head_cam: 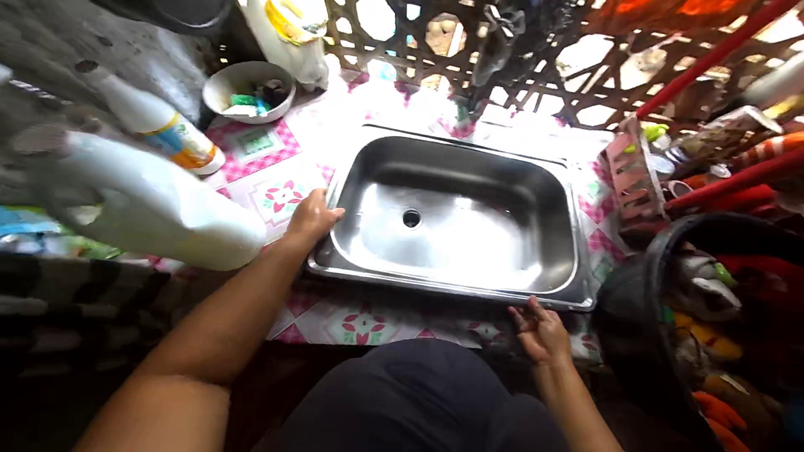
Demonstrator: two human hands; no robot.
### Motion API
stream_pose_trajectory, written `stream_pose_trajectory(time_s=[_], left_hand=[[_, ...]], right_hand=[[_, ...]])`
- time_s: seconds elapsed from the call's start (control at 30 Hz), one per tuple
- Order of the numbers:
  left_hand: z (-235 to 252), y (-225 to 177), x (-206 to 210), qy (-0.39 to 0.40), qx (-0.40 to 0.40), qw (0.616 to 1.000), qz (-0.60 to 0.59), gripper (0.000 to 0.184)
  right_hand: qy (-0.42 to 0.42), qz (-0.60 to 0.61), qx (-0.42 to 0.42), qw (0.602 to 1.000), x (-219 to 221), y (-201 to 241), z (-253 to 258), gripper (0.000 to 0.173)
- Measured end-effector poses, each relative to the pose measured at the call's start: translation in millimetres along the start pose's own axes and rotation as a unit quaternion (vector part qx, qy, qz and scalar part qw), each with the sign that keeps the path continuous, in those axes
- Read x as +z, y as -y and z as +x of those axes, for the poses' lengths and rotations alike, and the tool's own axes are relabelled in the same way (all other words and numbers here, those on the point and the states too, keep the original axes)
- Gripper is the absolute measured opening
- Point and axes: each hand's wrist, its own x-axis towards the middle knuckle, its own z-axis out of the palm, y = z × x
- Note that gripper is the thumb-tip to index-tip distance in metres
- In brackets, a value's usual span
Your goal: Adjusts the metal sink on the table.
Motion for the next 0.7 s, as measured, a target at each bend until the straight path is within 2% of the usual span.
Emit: stream_pose_trajectory(time_s=[0.07,0.2,0.37,0.47,0.7], left_hand=[[-5.4,2.9,6.6,-0.015,0.003,1.0,0.001,0.064],[-10.6,-5.8,15.2,-0.032,-0.012,0.998,0.052,0.061],[-6.9,-24.1,21.8,-0.034,-0.032,0.994,0.103,0.059],[-1.9,-22.1,26.3,-0.043,-0.045,0.991,0.115,0.058],[5.9,-24.6,-3.6,-0.022,-0.005,0.998,0.063,0.062]], right_hand=[[-0.01,0.017,-0.005,1.0,0.5,3.3,0.6,0.014],[-0.01,0.031,-0.014,0.999,5.9,15.3,5.7,0.017],[-0.034,0.025,0.012,0.999,6.6,13.1,12.9,0.017],[-0.031,0.021,0.024,0.999,7.0,12.4,16.2,0.016],[-0.024,-0.008,0.016,1.0,28.1,38.9,-1.6,0.015]])
